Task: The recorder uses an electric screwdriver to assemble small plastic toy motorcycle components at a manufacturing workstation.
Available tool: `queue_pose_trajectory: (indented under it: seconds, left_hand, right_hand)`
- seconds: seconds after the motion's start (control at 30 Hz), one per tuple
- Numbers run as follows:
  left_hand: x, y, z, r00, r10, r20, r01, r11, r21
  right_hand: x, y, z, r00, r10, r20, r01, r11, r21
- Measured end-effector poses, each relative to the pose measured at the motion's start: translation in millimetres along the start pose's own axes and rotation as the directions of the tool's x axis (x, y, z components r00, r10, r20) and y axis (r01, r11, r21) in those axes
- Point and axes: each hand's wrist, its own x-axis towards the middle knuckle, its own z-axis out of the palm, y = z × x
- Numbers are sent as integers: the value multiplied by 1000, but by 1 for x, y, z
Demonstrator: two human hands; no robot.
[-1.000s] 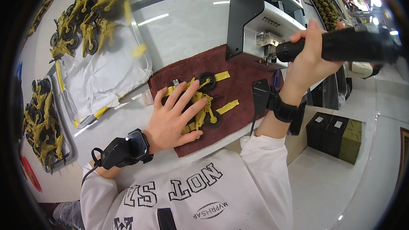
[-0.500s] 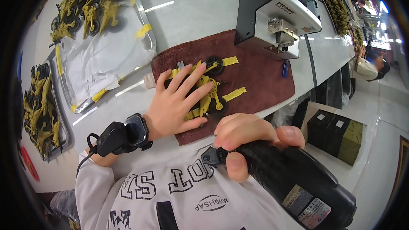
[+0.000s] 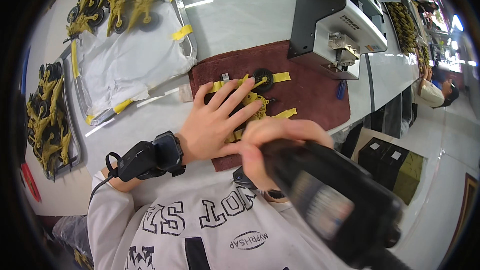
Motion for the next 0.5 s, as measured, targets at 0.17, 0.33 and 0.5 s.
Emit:
queue_pose_trajectory:
  seconds: [0.17,0.33,0.5]
  left_hand:
    - [3,1,-1,1000,-22,15,22,1000,-19]
    - [4,1,-2,1000,-13,18,13,1000,-22]
    - [3,0,-1,1000,-5,3,5,1000,-2]
  right_hand:
    - [11,-21,-18,989,-94,-115,114,978,174]
    - [11,-14,-18,999,-36,-17,38,994,104]
    - [6,-4,-5,999,-16,-47,18,999,49]
